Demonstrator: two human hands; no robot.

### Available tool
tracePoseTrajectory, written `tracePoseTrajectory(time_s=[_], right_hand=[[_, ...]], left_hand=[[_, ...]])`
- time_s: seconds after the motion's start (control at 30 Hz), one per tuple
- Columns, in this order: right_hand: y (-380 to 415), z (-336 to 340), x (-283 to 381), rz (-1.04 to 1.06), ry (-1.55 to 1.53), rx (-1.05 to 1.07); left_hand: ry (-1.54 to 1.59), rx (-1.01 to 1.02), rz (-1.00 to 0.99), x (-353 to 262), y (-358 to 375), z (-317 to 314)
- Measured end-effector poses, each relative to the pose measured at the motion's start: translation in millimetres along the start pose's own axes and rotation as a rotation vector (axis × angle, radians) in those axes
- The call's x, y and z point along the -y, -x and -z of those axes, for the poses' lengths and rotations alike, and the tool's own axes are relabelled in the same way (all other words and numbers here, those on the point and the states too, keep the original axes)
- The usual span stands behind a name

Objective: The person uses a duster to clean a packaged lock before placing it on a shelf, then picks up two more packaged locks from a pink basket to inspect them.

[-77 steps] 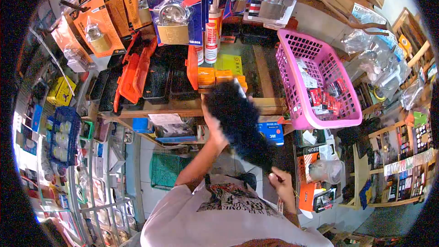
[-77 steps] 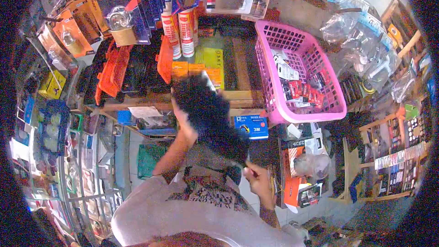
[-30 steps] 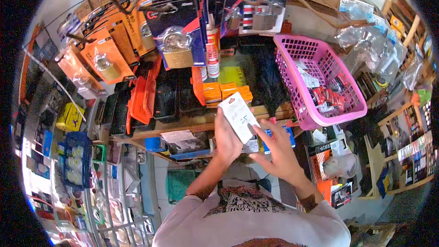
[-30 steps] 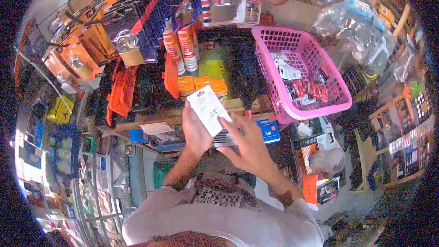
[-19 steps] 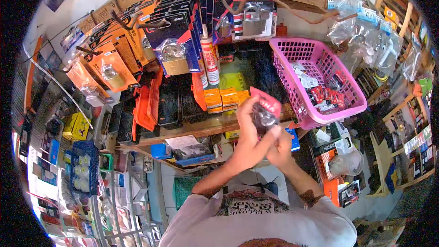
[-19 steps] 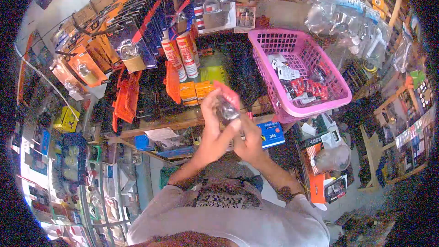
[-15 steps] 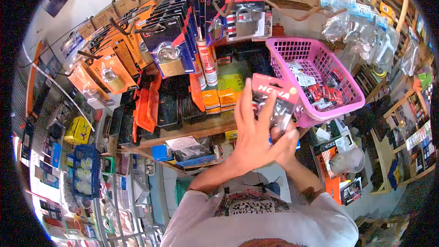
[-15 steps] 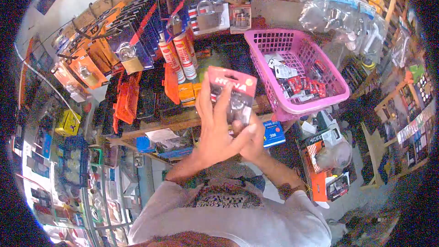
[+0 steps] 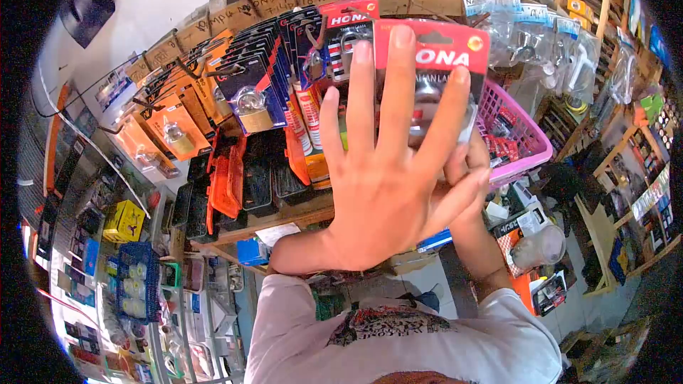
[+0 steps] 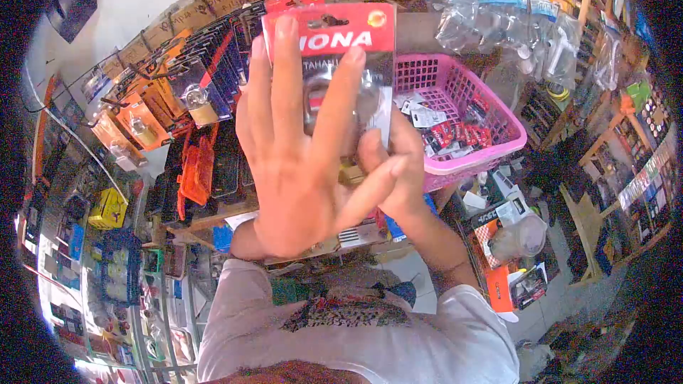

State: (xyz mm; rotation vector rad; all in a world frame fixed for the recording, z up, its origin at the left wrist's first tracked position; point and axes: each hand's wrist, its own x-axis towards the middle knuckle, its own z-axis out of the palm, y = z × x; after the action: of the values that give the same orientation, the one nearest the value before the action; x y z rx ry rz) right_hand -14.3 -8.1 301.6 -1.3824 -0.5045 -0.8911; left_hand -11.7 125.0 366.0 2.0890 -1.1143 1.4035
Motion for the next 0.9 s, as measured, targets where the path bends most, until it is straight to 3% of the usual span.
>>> tracePoseTrajectory(time_s=[0.1, 0.33, 0.43, 0.9], right_hand=[[-10, -3, 2, -0.030, -0.010, -0.017], [-22, -12, 2, -0.169, -0.542, -0.013], [-23, -11, 7, -0.393, -0.755, -0.060], [-49, -21, -49, -0.346, -0.708, 0.016]], left_hand=[[0.032, -0.047, 0.003, 2, -7, -4], [0.034, -0.053, -0.002, 5, -17, -14], [0.011, -0.015, 0.020, 2, -13, -12], [-0.037, 0.049, 0.149, 10, -4, -53]])
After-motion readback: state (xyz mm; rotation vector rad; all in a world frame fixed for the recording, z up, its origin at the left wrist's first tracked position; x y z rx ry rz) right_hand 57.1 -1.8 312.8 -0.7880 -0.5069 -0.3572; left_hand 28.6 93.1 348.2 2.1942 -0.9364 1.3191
